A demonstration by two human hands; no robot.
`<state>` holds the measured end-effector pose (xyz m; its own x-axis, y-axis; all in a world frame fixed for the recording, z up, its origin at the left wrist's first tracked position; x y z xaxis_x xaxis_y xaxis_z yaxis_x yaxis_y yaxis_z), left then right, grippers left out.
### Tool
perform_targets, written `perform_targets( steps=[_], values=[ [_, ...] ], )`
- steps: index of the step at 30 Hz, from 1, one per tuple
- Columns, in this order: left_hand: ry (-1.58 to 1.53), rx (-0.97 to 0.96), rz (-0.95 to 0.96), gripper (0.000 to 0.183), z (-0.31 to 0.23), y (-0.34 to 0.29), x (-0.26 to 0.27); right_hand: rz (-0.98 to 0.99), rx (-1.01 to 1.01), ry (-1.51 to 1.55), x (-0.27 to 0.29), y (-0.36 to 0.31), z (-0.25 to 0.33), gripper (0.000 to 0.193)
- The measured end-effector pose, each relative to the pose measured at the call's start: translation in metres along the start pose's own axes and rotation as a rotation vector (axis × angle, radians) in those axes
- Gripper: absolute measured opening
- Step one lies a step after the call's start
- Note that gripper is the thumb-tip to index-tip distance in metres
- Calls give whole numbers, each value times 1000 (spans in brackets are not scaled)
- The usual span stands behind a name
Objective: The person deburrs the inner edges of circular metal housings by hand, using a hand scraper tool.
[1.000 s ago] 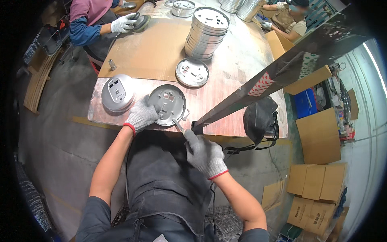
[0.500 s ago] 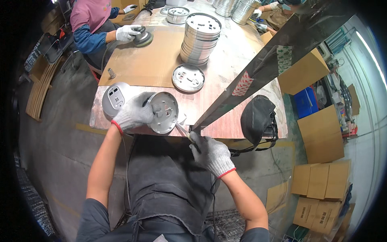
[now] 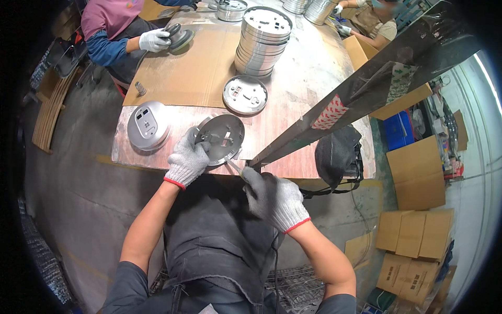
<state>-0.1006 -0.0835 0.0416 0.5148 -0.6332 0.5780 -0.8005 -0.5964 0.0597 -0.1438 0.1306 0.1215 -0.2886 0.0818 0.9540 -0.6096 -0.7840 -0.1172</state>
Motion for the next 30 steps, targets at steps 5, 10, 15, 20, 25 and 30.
perform_targets(
  steps=[5,10,15,20,25,30],
  values=[
    [-38,-32,35,35,7,4,-5,-21,47,-22,5,14,8,25],
    [-17,-12,85,37,1,6,0,5,78,-84,9,26,15,10],
    [169,75,169,33,4,20,4,33,50,-113,0,27,18,14],
    [244,89,170,37,15,25,-2,-42,6,-91,-16,9,14,26],
    [263,64,125,34,18,25,-6,-164,2,199,-38,2,-6,40],
    [189,51,139,29,25,26,-11,-172,29,98,-2,6,0,34]
  ],
)
Point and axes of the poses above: each hand's wrist, its own y-axis towards the middle knuckle, its own x-axis out of the back of the hand, z = x × y, the point moved 7 cm from there along y, towards the middle knuckle, and after that the axes turned 2 degrees about y, right-handed, at the moved point
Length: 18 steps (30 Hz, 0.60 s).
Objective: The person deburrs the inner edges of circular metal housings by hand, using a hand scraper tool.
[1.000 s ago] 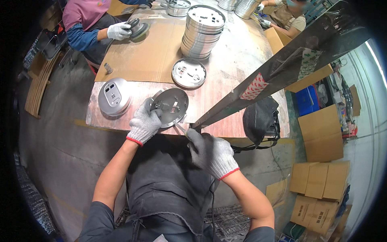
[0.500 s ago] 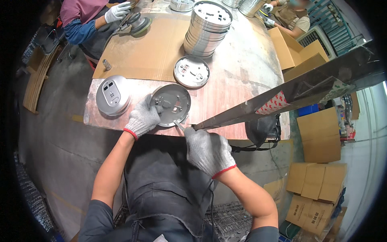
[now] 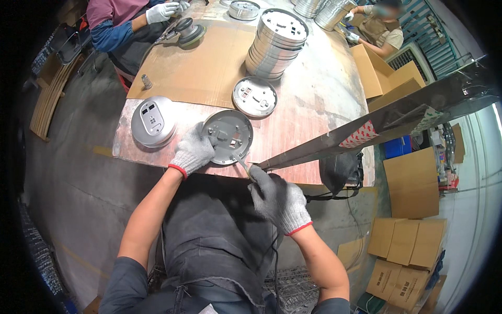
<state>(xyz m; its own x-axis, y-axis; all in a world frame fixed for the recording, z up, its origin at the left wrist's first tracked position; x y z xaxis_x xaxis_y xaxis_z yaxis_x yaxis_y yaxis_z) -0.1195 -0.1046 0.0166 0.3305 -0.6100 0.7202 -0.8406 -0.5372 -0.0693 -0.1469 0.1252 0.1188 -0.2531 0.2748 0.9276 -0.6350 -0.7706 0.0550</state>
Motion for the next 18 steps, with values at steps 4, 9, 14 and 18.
perform_targets(
  steps=[4,9,14,18],
  values=[
    [-14,11,-26,27,0,-8,5,150,-9,-120,12,10,16,29],
    [-123,33,-53,30,-6,-13,4,192,55,-210,8,17,18,26],
    [-186,-79,-33,29,1,-8,0,200,131,-321,6,30,38,11],
    [97,-117,63,36,6,15,-7,163,106,-343,-2,25,31,10]
  ],
)
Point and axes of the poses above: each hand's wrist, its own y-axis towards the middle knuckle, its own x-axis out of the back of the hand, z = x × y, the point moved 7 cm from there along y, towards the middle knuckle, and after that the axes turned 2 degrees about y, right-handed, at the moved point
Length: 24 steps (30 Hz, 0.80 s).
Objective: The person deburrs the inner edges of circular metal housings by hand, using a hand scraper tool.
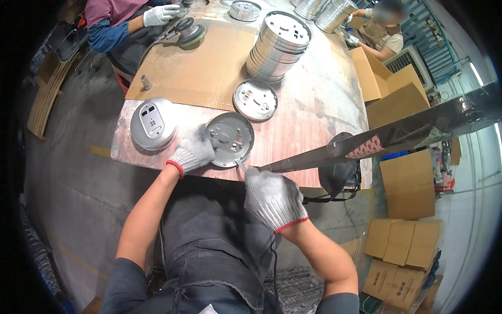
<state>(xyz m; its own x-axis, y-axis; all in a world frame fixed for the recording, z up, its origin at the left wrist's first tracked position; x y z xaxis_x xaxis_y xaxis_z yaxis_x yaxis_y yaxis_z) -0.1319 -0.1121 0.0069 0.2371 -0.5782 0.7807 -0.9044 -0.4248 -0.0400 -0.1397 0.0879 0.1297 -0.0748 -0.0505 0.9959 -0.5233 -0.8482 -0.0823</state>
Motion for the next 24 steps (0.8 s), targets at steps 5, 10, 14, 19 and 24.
perform_targets(
  steps=[5,10,14,19,24],
  values=[
    [34,60,159,47,-3,6,1,-94,-97,115,-24,-24,-8,27],
    [39,120,195,50,-10,9,10,-260,-100,421,-53,-29,-29,33],
    [-254,185,122,58,-10,2,29,-252,-28,269,-84,-42,-44,44],
    [-158,203,-88,59,-52,35,77,-310,-10,446,-114,-52,-71,45],
    [-93,278,-225,44,-64,94,63,-269,22,506,-90,-37,-45,36]
  ],
)
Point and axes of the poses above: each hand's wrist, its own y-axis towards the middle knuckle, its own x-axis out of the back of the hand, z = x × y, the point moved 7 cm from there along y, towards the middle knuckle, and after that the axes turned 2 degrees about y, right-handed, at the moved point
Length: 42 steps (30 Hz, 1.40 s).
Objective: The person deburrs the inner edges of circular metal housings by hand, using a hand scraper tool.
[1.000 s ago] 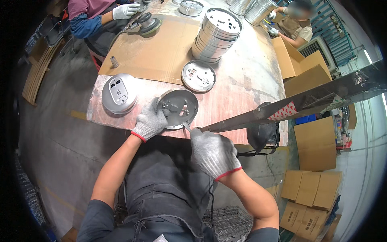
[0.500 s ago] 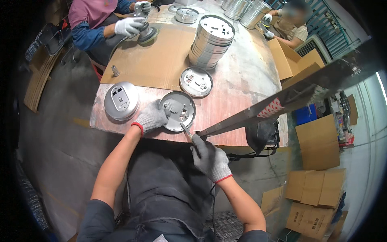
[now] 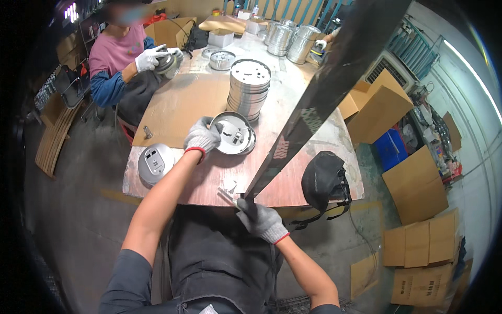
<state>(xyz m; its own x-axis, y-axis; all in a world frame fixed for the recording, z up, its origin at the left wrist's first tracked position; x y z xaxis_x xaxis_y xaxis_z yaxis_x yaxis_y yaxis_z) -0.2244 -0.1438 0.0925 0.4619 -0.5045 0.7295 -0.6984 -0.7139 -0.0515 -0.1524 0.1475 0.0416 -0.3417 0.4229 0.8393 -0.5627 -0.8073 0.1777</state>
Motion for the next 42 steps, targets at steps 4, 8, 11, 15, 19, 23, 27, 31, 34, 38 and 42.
perform_targets(
  steps=[4,8,11,15,19,23,27,31,34,38,42],
  values=[
    [-25,-3,20,43,-6,22,-33,-46,49,21,-3,-4,7,37],
    [227,-63,76,44,-18,22,-46,-37,0,41,-9,-17,-1,39],
    [347,-159,97,43,-33,12,-37,109,-96,0,-13,-27,-6,41],
    [408,-184,135,46,-27,13,-42,162,-146,44,-12,-40,-4,42],
    [281,-222,108,48,-24,5,-47,127,-125,86,-17,-49,-2,41],
    [308,-213,190,50,-29,-3,-47,119,-131,134,-19,-57,3,39],
    [270,-225,170,54,-23,-8,-37,154,-152,133,-22,-57,4,40],
    [178,-341,-23,62,3,-31,5,131,-217,187,1,-61,6,47],
    [407,-410,-137,78,33,-54,63,125,-334,240,9,-68,-4,49],
    [712,-184,-31,96,60,-71,96,61,-376,284,1,-76,-15,47],
    [778,-158,116,101,79,-69,97,89,-388,345,-7,-68,-6,46]
  ],
)
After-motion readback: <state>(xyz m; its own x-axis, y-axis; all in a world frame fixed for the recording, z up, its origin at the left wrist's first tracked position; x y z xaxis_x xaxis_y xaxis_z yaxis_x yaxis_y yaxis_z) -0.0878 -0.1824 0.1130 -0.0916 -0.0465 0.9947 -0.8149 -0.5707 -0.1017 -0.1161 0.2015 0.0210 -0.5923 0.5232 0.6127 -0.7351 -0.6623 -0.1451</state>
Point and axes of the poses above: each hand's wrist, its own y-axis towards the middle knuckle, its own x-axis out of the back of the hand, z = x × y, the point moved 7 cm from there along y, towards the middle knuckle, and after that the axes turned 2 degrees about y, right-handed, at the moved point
